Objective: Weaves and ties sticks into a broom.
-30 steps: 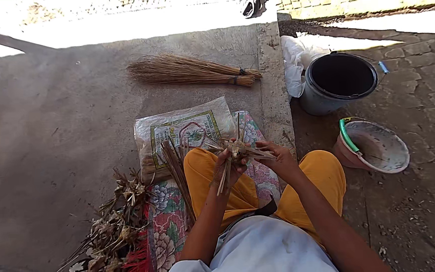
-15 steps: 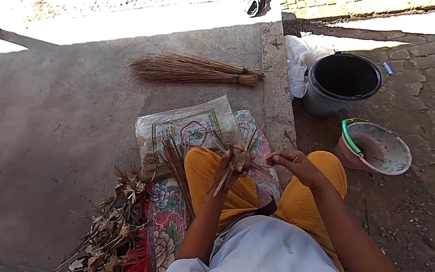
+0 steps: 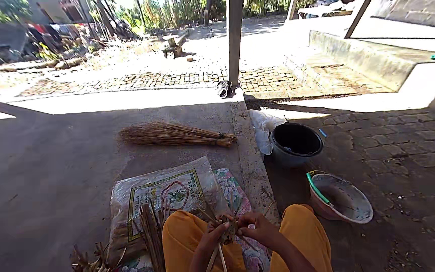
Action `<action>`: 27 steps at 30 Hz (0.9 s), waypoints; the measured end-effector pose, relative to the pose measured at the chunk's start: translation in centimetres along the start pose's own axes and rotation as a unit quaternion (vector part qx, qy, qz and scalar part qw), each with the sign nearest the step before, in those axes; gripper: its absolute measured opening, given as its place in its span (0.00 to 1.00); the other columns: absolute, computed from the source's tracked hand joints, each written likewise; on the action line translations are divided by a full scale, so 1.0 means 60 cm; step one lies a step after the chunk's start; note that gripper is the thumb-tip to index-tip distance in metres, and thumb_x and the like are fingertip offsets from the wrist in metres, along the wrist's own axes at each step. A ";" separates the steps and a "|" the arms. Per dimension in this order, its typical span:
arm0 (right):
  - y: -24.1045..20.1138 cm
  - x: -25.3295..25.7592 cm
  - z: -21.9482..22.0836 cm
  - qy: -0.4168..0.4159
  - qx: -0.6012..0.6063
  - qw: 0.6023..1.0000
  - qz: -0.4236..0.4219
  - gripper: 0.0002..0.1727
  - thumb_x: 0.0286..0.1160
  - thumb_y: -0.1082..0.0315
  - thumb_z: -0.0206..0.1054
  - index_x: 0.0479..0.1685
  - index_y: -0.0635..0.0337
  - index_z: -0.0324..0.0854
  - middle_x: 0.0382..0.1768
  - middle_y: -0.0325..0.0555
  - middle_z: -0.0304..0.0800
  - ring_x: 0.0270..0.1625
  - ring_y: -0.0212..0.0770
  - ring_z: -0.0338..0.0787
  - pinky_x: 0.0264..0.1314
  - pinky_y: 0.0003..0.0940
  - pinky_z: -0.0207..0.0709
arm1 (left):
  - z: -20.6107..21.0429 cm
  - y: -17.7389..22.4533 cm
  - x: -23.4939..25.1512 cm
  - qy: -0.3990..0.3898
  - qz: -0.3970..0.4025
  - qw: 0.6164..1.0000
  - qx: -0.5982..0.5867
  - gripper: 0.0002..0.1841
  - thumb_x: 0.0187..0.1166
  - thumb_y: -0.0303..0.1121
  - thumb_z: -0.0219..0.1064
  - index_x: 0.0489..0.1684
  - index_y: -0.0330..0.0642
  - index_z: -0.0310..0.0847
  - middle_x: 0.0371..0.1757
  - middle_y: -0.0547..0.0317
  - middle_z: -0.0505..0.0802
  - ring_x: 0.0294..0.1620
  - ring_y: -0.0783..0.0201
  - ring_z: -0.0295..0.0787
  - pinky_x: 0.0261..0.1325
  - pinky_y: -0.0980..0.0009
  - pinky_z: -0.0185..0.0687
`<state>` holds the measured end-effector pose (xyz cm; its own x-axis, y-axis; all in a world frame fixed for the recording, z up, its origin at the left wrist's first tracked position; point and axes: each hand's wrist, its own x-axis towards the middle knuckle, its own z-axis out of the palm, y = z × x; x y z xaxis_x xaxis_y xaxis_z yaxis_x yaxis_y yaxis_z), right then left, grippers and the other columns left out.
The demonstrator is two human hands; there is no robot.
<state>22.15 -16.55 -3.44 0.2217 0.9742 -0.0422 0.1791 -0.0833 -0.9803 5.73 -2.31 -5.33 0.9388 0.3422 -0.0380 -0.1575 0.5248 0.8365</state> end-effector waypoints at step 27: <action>0.102 -0.016 0.017 0.025 -0.279 0.957 0.070 0.15 0.82 0.66 0.62 0.46 0.68 0.91 0.45 0.61 0.93 0.54 0.60 0.91 0.67 0.64 0.73 | -0.027 -0.007 0.003 0.093 0.035 0.994 0.053 0.08 0.81 0.33 0.63 0.48 0.42 0.86 0.49 0.56 0.95 0.31 0.74 0.89 0.31 0.79 0.83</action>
<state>22.06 -17.76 -9.62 0.3253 0.9347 -0.1430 0.6250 -0.3260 -0.7093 5.49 -1.23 -6.57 0.8525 0.5181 -0.0695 -0.1777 0.4122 0.8936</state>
